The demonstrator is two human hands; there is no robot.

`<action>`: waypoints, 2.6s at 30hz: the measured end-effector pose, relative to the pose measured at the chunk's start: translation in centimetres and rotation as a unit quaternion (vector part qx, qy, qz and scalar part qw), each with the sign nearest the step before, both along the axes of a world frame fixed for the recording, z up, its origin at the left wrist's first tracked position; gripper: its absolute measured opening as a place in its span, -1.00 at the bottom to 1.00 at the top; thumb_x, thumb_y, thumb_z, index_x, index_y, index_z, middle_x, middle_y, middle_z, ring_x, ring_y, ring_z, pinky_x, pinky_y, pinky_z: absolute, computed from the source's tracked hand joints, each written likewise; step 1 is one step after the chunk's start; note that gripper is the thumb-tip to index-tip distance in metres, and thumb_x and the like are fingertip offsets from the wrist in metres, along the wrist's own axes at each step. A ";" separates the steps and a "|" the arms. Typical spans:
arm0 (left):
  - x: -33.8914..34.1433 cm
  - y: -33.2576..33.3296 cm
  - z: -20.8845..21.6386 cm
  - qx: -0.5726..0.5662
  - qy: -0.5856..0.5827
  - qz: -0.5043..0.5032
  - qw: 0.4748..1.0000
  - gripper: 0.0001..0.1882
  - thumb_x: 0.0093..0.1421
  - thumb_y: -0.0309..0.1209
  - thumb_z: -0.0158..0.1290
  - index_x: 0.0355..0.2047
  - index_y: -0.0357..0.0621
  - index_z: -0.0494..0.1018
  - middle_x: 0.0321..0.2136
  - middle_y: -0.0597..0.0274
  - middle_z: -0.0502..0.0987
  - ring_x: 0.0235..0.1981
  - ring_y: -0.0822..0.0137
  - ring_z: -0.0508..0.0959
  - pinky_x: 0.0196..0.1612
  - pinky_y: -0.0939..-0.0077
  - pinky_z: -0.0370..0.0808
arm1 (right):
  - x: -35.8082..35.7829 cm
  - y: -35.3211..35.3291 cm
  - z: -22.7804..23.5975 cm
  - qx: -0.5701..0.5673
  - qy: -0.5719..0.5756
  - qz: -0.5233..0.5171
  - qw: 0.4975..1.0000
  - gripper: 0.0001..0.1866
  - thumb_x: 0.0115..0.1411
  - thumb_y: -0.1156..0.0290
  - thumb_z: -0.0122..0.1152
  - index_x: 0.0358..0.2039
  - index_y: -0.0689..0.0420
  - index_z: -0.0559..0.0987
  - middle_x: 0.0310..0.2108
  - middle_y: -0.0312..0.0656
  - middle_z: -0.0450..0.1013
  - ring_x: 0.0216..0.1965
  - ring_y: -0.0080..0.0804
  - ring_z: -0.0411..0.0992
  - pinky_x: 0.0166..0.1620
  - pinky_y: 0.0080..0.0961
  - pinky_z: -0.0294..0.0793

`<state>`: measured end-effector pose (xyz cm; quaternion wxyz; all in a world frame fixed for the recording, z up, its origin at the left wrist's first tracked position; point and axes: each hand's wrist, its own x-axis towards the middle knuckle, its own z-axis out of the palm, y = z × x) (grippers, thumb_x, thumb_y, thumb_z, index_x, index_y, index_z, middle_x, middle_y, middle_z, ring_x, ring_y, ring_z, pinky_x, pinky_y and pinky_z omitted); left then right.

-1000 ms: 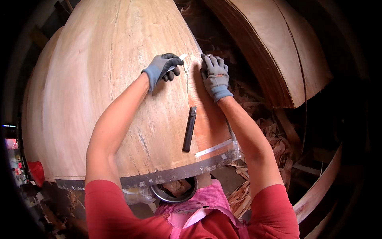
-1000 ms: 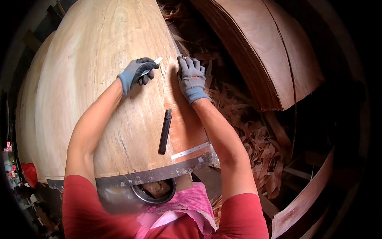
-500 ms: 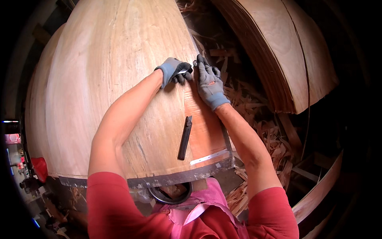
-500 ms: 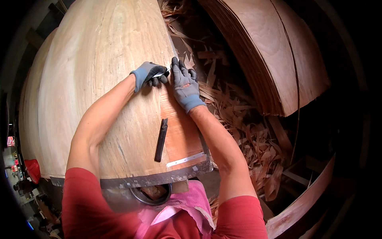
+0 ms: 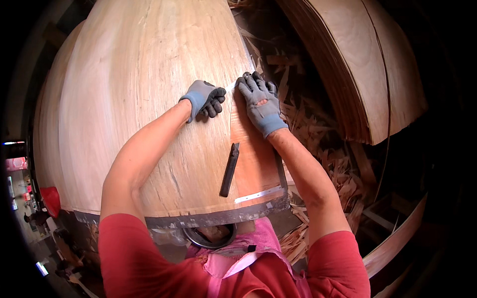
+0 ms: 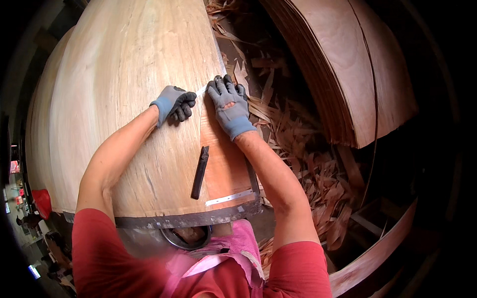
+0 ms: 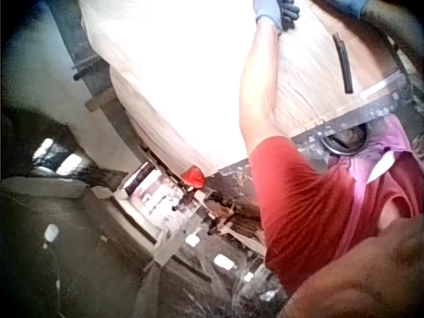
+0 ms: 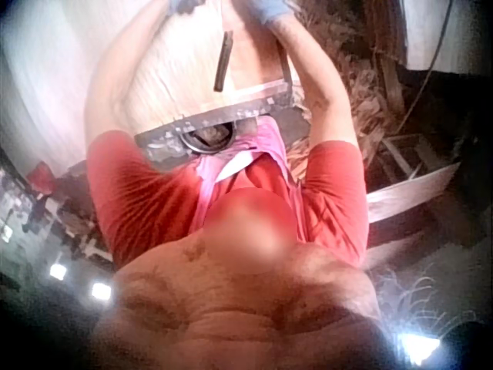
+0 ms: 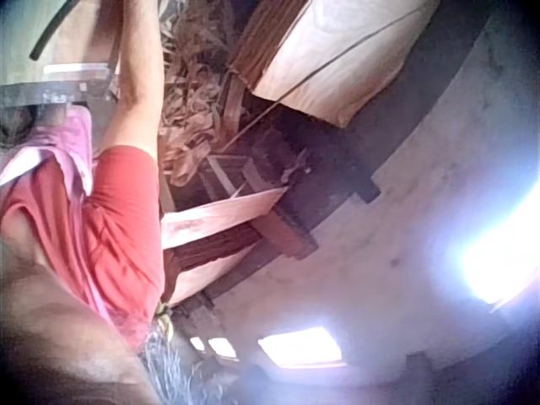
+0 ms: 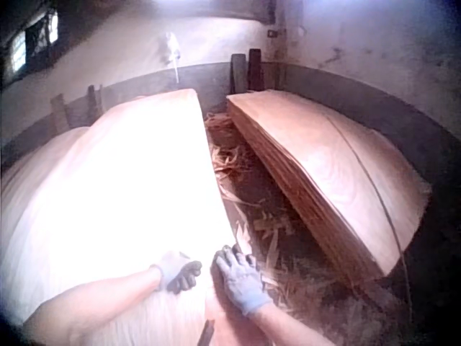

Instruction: The person applies pieces of tape to a large curved wooden sheet by hand and using a utility knife to cut the tape from a roll.

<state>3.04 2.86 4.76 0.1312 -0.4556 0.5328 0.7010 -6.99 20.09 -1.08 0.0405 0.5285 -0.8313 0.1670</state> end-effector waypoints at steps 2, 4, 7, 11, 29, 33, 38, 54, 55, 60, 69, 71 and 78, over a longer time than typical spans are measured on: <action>-0.4 0.2 0.0 -0.008 -0.003 -0.007 1.000 -0.72 0.27 -0.38 0.01 -0.59 -0.17 0.36 -0.78 0.23 0.30 -0.81 0.46 0.22 -0.79 0.57 0.01 | -0.2 0.0 0.1 -0.003 0.002 -0.006 1.000 -0.46 0.14 0.49 -0.06 0.19 -0.05 0.37 0.30 -0.15 0.22 0.34 -0.12 0.14 0.29 -0.07 0.10; -0.2 0.0 0.1 -0.003 -0.001 -0.003 1.000 -0.73 0.26 -0.39 0.02 -0.59 -0.20 0.37 -0.75 0.18 0.34 -0.80 0.41 0.27 -0.80 0.54 0.06 | -0.1 -0.2 1.1 0.000 -0.017 0.001 1.000 -0.46 0.14 0.48 -0.05 0.18 -0.05 0.37 0.29 -0.14 0.23 0.34 -0.12 0.13 0.29 -0.09 0.09; 0.0 0.0 0.3 -0.012 0.007 -0.013 1.000 -0.73 0.24 -0.40 0.03 -0.58 -0.26 0.41 -0.70 0.07 0.42 -0.78 0.30 0.37 -0.80 0.48 0.17 | 0.1 0.2 2.4 0.004 -0.050 0.025 0.998 -0.48 0.16 0.47 -0.07 0.18 -0.04 0.37 0.26 -0.13 0.25 0.35 -0.11 0.13 0.31 -0.10 0.06; 0.1 -1.2 -0.1 0.033 -0.001 -0.040 0.999 -0.72 0.24 -0.33 -0.03 -0.54 -0.27 0.41 -0.68 -0.02 0.45 -0.77 0.26 0.41 -0.79 0.46 0.20 | 2.2 -0.4 1.0 -0.017 -0.028 0.070 0.997 -0.51 0.20 0.44 -0.11 0.18 -0.03 0.37 0.25 -0.11 0.26 0.36 -0.12 0.11 0.31 -0.11 0.07; 14.9 8.0 3.2 -0.062 0.164 0.023 0.984 -0.63 0.36 -0.25 0.02 0.11 -0.11 0.45 -0.40 0.11 0.63 -0.60 0.43 0.62 -0.60 0.69 0.47 | 2.4 -0.7 2.0 0.001 0.047 0.105 0.993 -0.58 0.25 0.41 -0.04 0.06 -0.33 0.52 0.16 -0.04 0.29 0.25 0.00 0.24 0.11 0.02 0.24; 21.7 13.7 5.0 -0.040 0.165 0.007 0.985 -0.65 0.39 -0.31 -0.03 0.10 -0.20 0.43 -0.38 0.13 0.63 -0.48 0.46 0.59 -0.38 0.62 0.53 | 0.4 1.3 5.0 -0.199 -0.109 0.092 0.970 -0.54 0.16 0.65 0.10 0.04 -0.08 0.57 0.04 -0.02 0.45 0.02 -0.14 0.45 0.02 -0.29 0.43; 32.8 17.9 3.0 -0.054 0.167 0.083 0.981 -0.70 0.37 -0.39 -0.01 0.02 -0.28 0.48 -0.32 0.24 0.64 -0.34 0.55 0.58 -0.28 0.68 0.50 | 9.4 8.1 8.7 -0.187 -0.259 -0.021 0.947 -0.44 0.21 0.44 0.25 0.22 0.18 0.35 -0.57 0.01 0.50 -0.54 -0.22 0.54 -0.36 -0.35 0.52; 56.3 18.1 0.2 -0.004 0.115 0.250 0.961 -0.69 0.38 -0.33 -0.04 0.05 -0.19 0.43 -0.38 0.16 0.59 -0.53 0.37 0.59 -0.50 0.58 0.52 | 19.1 12.6 7.5 -0.184 -0.565 -0.176 0.784 -0.65 0.19 0.44 0.16 0.02 0.12 0.51 -0.28 -0.30 0.47 -0.31 -0.53 0.44 -0.22 -0.59 0.45; 57.6 18.4 0.2 -0.034 0.125 0.243 0.961 -0.70 0.38 -0.33 -0.04 0.04 -0.18 0.44 -0.38 0.15 0.60 -0.52 0.38 0.60 -0.49 0.59 0.52 | 19.4 14.0 7.8 -0.230 -0.644 -0.136 0.717 -0.72 0.23 0.42 0.12 -0.03 0.11 0.51 -0.33 -0.34 0.42 -0.34 -0.62 0.39 -0.27 -0.61 0.44; 61.7 18.0 -0.9 -0.049 0.059 0.234 0.969 -0.73 0.37 -0.36 -0.02 0.02 -0.15 0.45 -0.38 0.14 0.62 -0.52 0.42 0.60 -0.51 0.60 0.50 | 29.0 19.6 11.3 -0.393 -0.782 -0.045 0.481 -0.58 0.32 0.35 0.10 0.17 0.04 0.37 -0.22 -0.29 0.43 -0.23 -0.51 0.38 -0.17 -0.54 0.47; 65.8 19.4 -7.9 -0.087 -0.089 0.104 0.987 -0.76 0.28 -0.46 0.02 -0.04 -0.18 0.45 -0.27 0.14 0.63 -0.38 0.39 0.63 -0.41 0.49 0.56 | 42.5 19.9 9.8 -0.139 -0.865 -0.104 0.471 -0.38 0.17 0.37 0.25 0.21 0.23 0.29 -0.43 -0.26 0.38 -0.49 -0.51 0.34 -0.40 -0.57 0.36; 67.6 20.9 -13.2 -0.200 -0.126 -0.028 0.971 -0.64 0.20 -0.39 0.14 0.00 -0.17 0.45 -0.24 0.18 0.62 -0.33 0.37 0.63 -0.34 0.47 0.53 | 44.4 21.6 8.3 -0.056 -0.892 -0.096 0.439 -0.46 0.20 0.40 0.20 0.17 0.26 0.32 -0.43 -0.26 0.37 -0.49 -0.49 0.34 -0.39 -0.58 0.36; 63.9 22.9 -13.2 -0.010 0.059 0.080 0.995 -0.72 0.23 -0.29 0.18 -0.16 -0.23 0.56 -0.27 0.29 0.63 -0.26 0.50 0.51 -0.10 0.53 0.44 | 49.1 20.7 5.8 0.101 -0.829 -0.095 0.541 -0.77 0.28 0.39 0.17 -0.09 0.18 0.50 -0.44 -0.36 0.39 -0.50 -0.70 0.29 -0.47 -0.71 0.29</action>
